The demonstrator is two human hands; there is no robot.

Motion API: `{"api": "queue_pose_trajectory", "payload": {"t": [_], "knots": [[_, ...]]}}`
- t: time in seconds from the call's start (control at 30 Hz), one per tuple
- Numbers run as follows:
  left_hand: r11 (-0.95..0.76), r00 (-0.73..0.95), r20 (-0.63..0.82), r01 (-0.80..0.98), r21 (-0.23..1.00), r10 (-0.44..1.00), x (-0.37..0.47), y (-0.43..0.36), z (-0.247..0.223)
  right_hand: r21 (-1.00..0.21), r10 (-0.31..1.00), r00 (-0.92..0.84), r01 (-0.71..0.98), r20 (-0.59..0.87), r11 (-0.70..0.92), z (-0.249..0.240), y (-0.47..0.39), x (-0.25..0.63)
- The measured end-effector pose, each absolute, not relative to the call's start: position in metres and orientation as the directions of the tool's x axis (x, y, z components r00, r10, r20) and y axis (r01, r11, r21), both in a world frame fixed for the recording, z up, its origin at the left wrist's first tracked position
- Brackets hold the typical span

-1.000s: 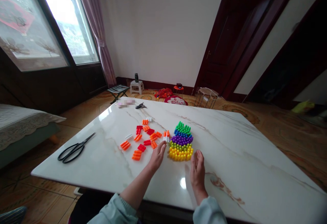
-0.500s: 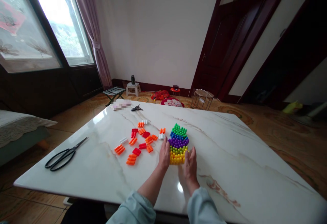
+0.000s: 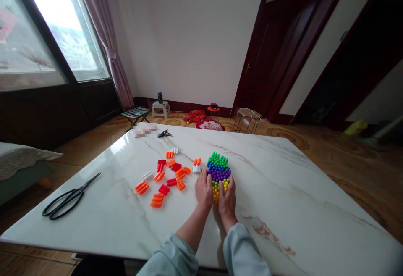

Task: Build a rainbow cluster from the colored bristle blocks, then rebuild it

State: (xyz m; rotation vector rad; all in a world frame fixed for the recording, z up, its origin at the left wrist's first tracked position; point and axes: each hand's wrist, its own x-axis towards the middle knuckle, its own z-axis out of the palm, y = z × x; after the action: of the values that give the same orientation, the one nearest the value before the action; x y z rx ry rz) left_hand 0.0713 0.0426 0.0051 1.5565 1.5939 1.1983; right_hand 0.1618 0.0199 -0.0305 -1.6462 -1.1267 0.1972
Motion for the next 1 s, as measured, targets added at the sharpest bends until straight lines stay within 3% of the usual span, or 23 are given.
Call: {"api": "queue_pose_trajectory", "payload": {"t": [0.3, 0.67, 1.0], "knots": [[-0.119, -0.132, 0.201, 0.463, 0.878, 0.971, 0.079, 0.05, 0.002, -0.825, 0.732, 0.555, 0.565, 0.395, 0.017, -0.025, 0.026, 0.164], [-0.216, -0.052, 0.222, 0.1, 0.971, 0.974, 0.03, 0.026, -0.008, -0.88, 0.743, 0.575, 0.472, 0.344, 0.042, -0.013, 0.016, 0.167], [-0.269, 0.116, 0.263, 0.04, 0.962, 0.958, -0.027, -0.01, -0.026, -0.957, 0.715, 0.661, 0.288, 0.226, 0.036, -0.008, 0.003, 0.176]]}}
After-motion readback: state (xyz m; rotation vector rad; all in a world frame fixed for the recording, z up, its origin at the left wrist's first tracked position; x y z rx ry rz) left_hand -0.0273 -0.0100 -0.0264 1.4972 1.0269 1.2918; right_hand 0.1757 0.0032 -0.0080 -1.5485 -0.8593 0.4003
